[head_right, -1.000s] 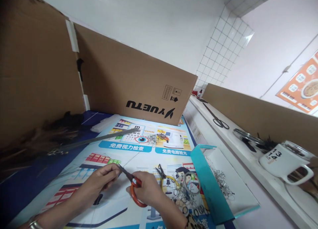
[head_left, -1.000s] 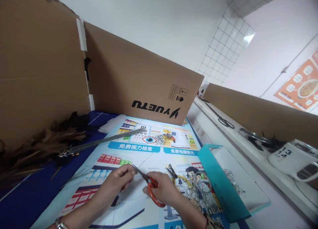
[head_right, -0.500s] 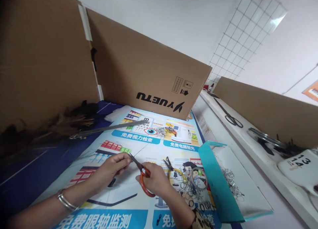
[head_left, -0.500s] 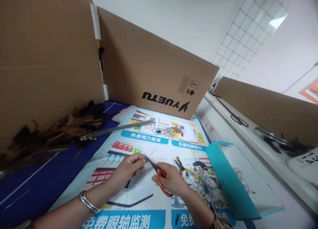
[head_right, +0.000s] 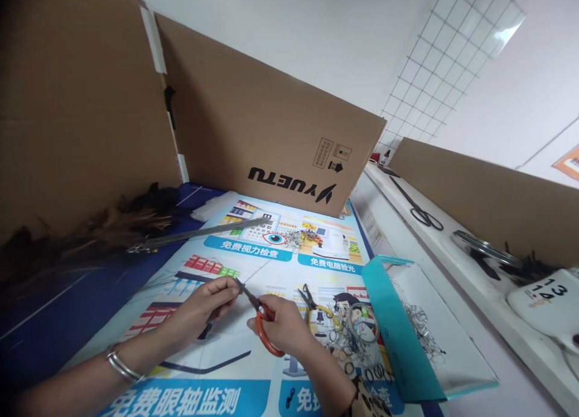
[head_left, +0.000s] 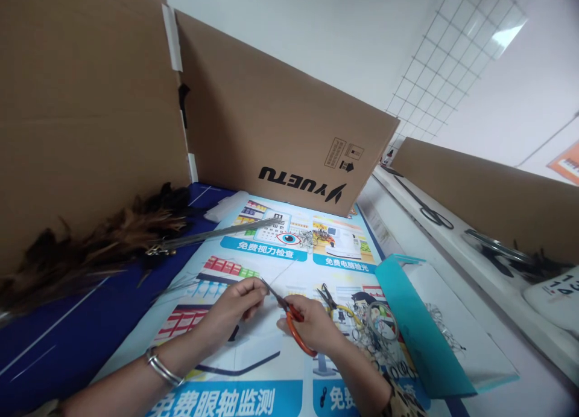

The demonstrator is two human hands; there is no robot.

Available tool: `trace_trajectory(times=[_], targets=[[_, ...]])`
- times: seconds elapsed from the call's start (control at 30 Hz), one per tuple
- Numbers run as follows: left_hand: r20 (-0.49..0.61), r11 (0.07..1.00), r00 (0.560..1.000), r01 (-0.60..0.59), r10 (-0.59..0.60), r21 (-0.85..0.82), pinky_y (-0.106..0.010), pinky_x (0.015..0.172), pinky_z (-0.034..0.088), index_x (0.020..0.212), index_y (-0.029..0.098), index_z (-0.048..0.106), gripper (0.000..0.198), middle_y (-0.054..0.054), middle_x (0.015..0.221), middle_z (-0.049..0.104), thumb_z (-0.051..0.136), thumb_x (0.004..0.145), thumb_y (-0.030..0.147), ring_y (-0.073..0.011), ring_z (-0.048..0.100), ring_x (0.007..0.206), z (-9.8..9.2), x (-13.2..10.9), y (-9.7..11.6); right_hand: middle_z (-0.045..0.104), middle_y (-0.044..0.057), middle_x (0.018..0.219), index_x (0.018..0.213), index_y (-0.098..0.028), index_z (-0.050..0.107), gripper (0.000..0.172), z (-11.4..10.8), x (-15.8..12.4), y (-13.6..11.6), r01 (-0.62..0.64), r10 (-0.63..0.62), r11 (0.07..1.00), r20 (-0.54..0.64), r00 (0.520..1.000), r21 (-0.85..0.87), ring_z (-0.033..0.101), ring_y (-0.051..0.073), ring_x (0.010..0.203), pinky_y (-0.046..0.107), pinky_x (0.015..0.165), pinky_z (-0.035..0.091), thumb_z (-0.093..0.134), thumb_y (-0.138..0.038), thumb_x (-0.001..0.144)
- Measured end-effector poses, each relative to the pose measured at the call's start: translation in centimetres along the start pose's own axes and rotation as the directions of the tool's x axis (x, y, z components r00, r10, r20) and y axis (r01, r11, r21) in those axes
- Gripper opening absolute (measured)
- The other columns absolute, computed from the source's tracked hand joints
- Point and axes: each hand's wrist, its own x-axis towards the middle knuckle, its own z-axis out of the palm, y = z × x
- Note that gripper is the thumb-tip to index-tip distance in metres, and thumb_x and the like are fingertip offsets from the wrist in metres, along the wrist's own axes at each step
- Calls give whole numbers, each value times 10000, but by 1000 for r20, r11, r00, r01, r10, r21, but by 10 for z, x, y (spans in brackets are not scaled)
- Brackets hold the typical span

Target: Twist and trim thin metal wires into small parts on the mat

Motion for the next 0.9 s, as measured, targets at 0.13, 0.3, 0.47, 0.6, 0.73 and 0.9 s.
trace_trajectory(times=[0.13,0.3,0.47,0.6,0.73,0.9], targets=[[-38,1000,999,-8,7,-30,-202,489,285,754,198,608,288,69,602,488,734,805,453,-89,398,506,1,-2,0,531,-63,703,923,-221,688,264,-1,-1,-2,-74,76,996,-31,997,55,461,125,645,240,605,380,814,-281,699],[-101,994,994,-45,34,-103,-198,511,296,786,205,599,296,65,631,508,731,829,466,-86,397,535,6,-8,4,571,-51,717,942,-199,659,342,3,3,1,-25,59,936,-87,994,351,499,125,638,261,623,408,835,-269,657],[-129,979,991,-13,-13,-204,-204,494,292,795,202,621,369,62,640,534,794,764,526,-82,409,522,22,-17,2,638,-19,809,1050,-211,607,457,13,11,-10,113,180,629,-286,941,769,580,137,682,244,580,432,840,-310,669],[-83,973,996,5,-25,-229,-209,509,292,784,196,631,427,63,632,542,809,741,582,-77,420,516,31,-24,-1,672,-4,842,1067,-203,618,513,21,16,-34,128,180,495,-245,953,860,553,106,599,223,514,414,886,-309,642],[-52,968,998,16,-30,-250,-218,538,295,800,198,637,422,66,646,534,807,762,583,-79,428,536,34,-30,-2,633,-54,720,1022,-193,638,501,27,20,-51,137,182,474,-249,951,870,504,70,510,196,470,381,920,-281,618],[58,984,998,0,10,-176,-257,635,358,757,195,641,410,25,678,590,742,828,586,-131,485,639,33,-32,2,644,-63,682,961,-173,651,504,22,24,-52,120,165,503,-231,959,856,552,66,491,196,500,429,945,-265,563]])
